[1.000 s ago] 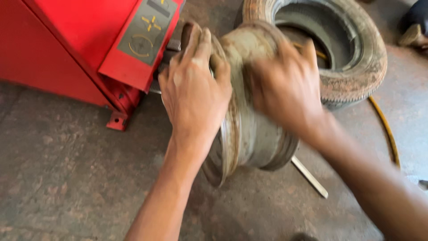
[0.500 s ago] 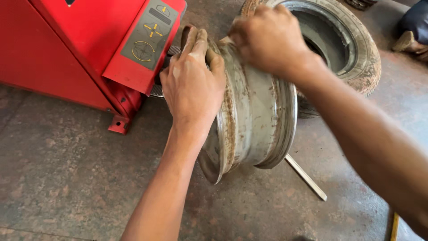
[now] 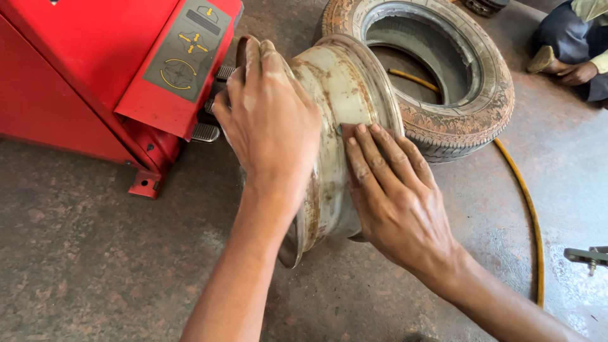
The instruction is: The person scrubs a dirty metal wheel rim with a blue abrasive pad, rotating the rim by hand to reach different areas. The person repeatedly wipes the outer and inner surfaces of the rim while holding it steady with the other hand.
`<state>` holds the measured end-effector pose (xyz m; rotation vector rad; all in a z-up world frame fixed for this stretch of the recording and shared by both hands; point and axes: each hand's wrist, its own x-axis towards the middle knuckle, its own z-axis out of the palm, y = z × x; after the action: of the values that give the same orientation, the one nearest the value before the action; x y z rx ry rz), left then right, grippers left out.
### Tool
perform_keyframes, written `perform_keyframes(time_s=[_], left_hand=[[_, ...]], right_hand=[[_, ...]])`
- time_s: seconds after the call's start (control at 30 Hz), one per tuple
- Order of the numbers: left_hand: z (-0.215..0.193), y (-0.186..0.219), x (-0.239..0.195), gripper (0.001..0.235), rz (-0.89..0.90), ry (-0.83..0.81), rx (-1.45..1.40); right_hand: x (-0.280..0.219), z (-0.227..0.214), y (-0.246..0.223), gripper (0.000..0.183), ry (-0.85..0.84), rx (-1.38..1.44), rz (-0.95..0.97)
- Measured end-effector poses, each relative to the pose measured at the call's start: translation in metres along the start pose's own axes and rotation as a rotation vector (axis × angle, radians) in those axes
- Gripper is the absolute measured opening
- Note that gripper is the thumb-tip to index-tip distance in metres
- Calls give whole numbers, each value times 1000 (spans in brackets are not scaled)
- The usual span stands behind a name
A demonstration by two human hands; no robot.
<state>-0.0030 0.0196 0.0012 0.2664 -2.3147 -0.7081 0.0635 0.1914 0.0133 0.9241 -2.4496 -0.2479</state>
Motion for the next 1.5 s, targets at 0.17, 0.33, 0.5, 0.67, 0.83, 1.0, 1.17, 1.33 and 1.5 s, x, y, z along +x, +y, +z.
perform_keyframes(time_s=[0.17,0.33,0.5,0.67,0.83,1.0,1.17,1.33,1.5], left_hand=[[-6,-2,-10,41,51,26,-27],[-10,-3,-3,41,68,19,-3],[-8,-5,-9,38,68,27,-39],[-12,-3,-2,41,107,35,-22],[-17,-2,-21,48,125,24,8],[-28,2,-20,49,217,-5,72],[-24,30,-51,64,286,-106,-241],[-14,41,-52,85,373,-166,-131],[4,34,-56,57,405,-359,80]], right_hand=[[56,18,30,43,-23,244,21],[23,-9,3,43,30,182,-71],[58,0,30,39,-296,236,137],[31,-1,17,40,23,148,-144],[47,5,40,36,5,247,-76],[122,-1,73,47,-406,534,465],[75,-10,73,48,-121,1308,334],[61,-4,61,59,-152,1265,436],[47,11,79,75,148,1014,283]])
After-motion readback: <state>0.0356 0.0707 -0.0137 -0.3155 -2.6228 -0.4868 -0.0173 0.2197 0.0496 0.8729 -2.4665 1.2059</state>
